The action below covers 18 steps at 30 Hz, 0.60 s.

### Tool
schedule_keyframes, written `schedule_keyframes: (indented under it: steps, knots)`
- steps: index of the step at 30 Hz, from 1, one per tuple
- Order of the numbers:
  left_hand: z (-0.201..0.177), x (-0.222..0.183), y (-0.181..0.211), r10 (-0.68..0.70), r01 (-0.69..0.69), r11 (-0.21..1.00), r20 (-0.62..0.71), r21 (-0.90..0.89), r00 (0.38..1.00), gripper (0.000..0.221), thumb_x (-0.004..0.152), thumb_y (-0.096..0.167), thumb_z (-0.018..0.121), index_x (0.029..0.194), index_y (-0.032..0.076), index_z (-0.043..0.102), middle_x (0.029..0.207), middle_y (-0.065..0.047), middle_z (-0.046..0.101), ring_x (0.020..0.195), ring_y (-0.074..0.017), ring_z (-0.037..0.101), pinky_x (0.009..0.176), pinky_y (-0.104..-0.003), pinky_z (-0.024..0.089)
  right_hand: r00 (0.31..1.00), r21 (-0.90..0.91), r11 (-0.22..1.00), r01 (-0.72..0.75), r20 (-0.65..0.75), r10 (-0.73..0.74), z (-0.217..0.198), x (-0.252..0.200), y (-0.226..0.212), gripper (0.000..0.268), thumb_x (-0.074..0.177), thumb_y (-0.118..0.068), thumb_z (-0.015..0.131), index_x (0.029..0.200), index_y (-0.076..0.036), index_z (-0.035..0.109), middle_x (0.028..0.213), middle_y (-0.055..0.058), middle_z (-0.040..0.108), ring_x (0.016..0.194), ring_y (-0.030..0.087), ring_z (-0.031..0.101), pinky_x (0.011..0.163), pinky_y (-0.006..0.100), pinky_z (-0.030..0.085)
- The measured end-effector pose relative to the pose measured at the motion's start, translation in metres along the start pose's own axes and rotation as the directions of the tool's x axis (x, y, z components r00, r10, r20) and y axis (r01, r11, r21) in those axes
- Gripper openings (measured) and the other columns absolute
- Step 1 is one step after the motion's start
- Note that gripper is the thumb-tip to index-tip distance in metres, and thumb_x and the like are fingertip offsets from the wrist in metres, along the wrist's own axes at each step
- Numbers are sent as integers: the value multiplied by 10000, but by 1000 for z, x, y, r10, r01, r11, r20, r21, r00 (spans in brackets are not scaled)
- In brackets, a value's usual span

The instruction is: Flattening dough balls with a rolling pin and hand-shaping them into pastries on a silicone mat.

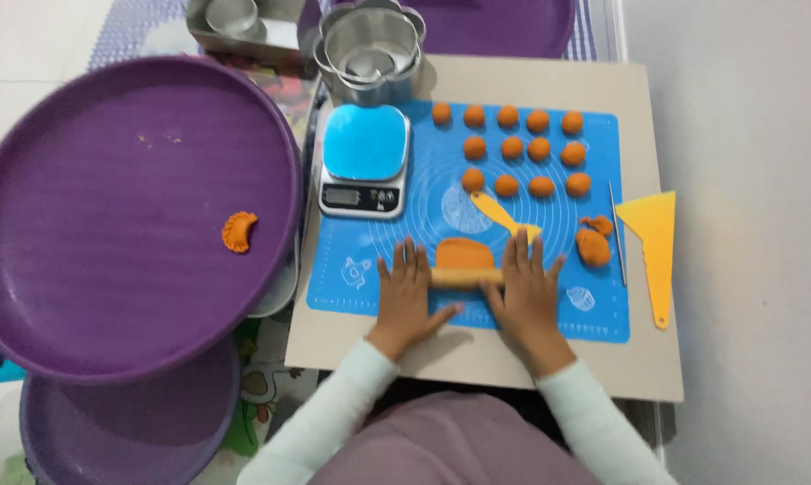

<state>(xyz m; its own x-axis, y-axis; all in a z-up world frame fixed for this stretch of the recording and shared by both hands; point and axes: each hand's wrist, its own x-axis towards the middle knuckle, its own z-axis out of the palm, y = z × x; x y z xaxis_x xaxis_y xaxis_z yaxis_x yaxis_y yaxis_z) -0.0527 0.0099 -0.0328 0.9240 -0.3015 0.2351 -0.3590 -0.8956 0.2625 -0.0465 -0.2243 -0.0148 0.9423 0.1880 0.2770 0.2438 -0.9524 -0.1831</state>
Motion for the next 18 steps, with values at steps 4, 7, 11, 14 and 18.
schedule_keyframes:
  steps: [4,7,11,14,18]
  knots:
    - [-6,68,-14,5,-10,998,-70,-58,998,1259,790,868,442,1583,-53,113,1659,-294,59,1548,-417,-54,1146,-691,-167,1000,3,1000,-6,-28,6,22,63,19,846,1039,-677,248,1669,-124,134,1733,94,-86,1560,311,-165,1117,747,-152]
    - [3,112,-29,14,-17,999,-101,-29,995,1204,836,886,370,1605,0,97,1678,-243,33,1552,-389,-80,1149,-718,-162,999,39,999,-18,29,17,14,107,21,872,1014,-640,381,1659,-107,134,1681,301,129,1560,474,47,1075,865,-19]
    - [-3,130,-31,-32,33,999,-72,15,997,1116,892,883,261,1626,67,59,1695,-171,-53,1549,-333,-154,1162,-678,-208,977,82,988,-132,181,116,9,125,20,955,983,-682,423,1675,-121,80,1709,248,-46,1567,424,-116,1131,786,-126]
    - [-6,104,-22,-12,16,999,-107,34,994,1129,876,881,286,1619,51,102,1689,-198,11,1555,-355,-93,1172,-684,-166,992,61,996,-72,111,65,6,100,15,912,1003,-678,396,1670,-117,131,1704,252,17,1563,428,-75,1138,788,-88]
    - [-13,35,-2,22,-22,1000,-96,-6,995,1100,849,846,370,1560,8,308,1598,-233,341,1540,-380,166,1153,-689,-129,999,-4,999,42,15,-42,10,30,8,809,988,-606,382,1637,-127,317,1668,256,278,1560,449,158,1143,794,43]
